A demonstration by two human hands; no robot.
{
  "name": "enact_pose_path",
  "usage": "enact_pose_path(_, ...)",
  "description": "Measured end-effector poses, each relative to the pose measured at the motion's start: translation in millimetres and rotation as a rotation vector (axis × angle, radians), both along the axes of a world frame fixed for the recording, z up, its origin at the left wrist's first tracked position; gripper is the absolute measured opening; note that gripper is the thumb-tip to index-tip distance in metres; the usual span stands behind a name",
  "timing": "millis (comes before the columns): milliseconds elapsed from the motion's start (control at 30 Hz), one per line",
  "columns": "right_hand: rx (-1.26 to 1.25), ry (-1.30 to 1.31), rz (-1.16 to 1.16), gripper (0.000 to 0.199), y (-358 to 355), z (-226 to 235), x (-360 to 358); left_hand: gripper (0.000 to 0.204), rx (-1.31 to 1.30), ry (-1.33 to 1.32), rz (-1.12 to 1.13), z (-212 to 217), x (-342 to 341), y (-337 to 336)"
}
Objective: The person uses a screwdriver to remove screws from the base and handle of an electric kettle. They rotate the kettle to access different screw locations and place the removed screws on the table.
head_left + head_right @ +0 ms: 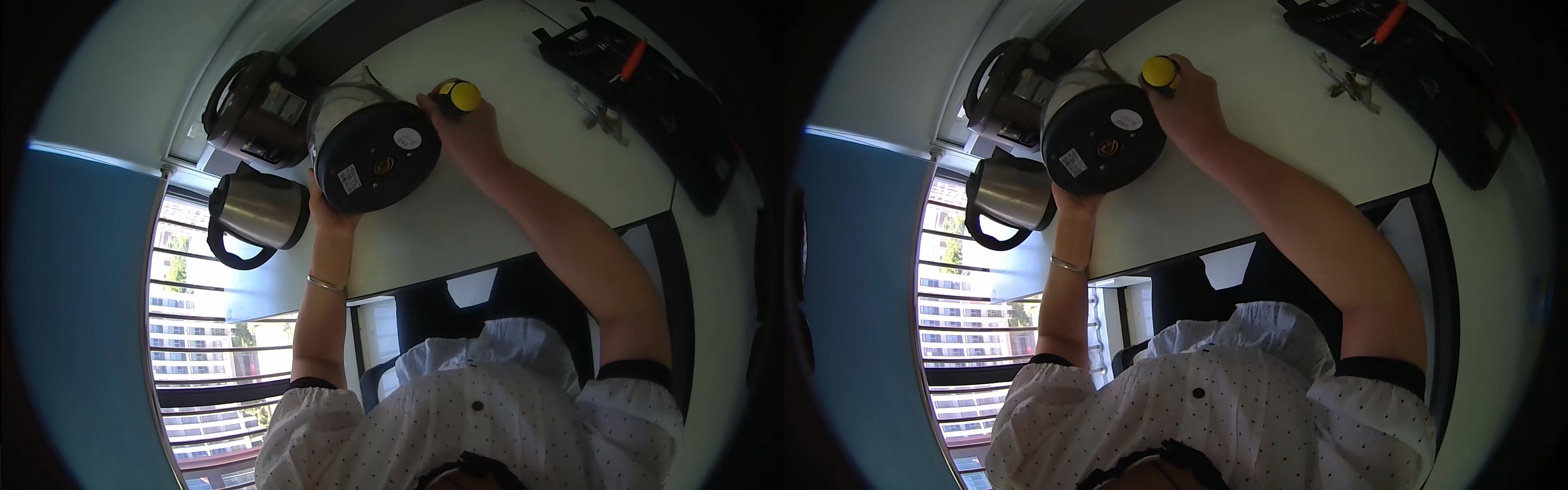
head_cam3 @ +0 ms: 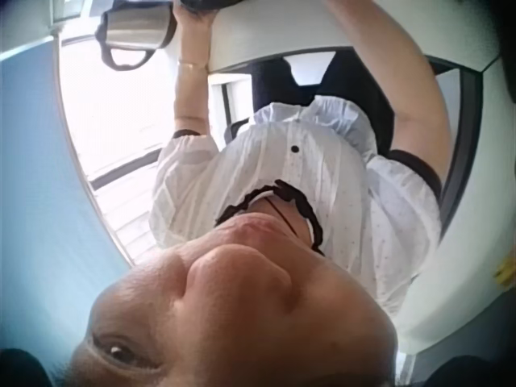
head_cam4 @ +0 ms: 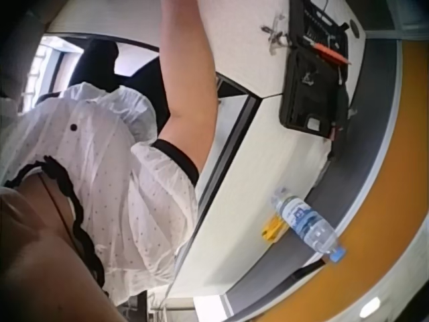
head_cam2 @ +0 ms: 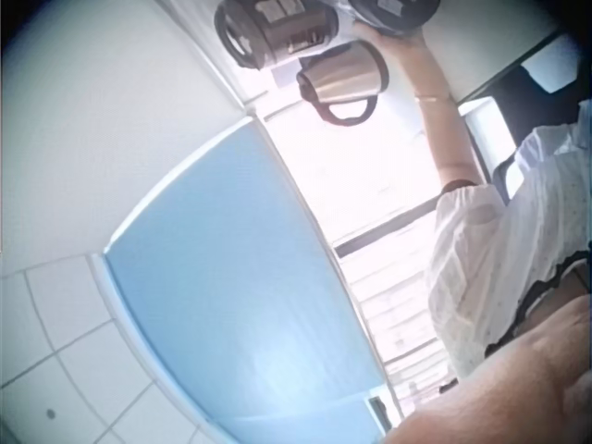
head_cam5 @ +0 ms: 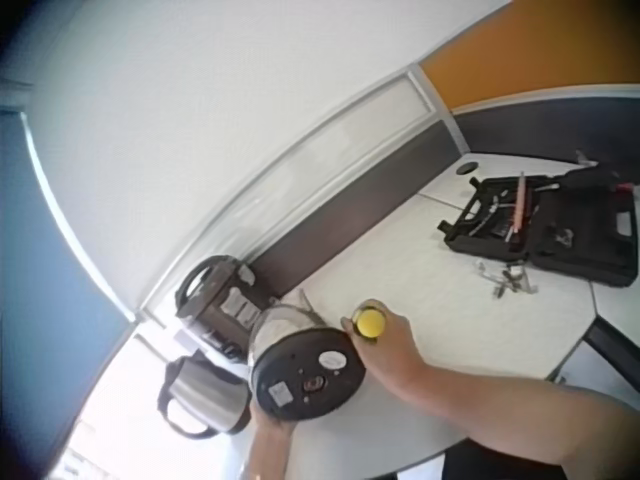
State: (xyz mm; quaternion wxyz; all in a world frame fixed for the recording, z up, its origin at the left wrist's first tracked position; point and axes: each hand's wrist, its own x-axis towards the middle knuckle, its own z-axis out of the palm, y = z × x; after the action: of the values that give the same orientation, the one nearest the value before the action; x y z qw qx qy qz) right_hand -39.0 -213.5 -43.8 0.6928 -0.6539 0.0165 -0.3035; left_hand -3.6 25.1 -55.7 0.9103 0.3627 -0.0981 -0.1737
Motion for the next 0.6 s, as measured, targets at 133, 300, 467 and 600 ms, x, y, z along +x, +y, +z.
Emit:
enact_pose_path(133, -0.007, -0.036, -0.001, 0.032, 1.1, -0.2, -1.5, 0.053, -0.092, 0.02, -0.087, 1.2, 0.1, 0.3)
enact_pose_path(300, -0.008, -0.063, -0.011, 0.031, 1.0, 1.0, -4.0, 0.052, -0.084, 0.024, -0.082, -2.2, 4.0, 4.5)
enact_pose_path(467, -0.017, -0.082, -0.025, 0.031, 1.3, 0.4, -4.6, 0.054, -0.074, 0.019, -0.108, -4.6, 4.7, 8.1)
enact_pose_path(600, -0.032, -0.093, -0.037, 0.027, -0.1, -2.4, -0.7, 0.055, -0.065, 0.035, -0.158, -4.6, 6.6, 11.3)
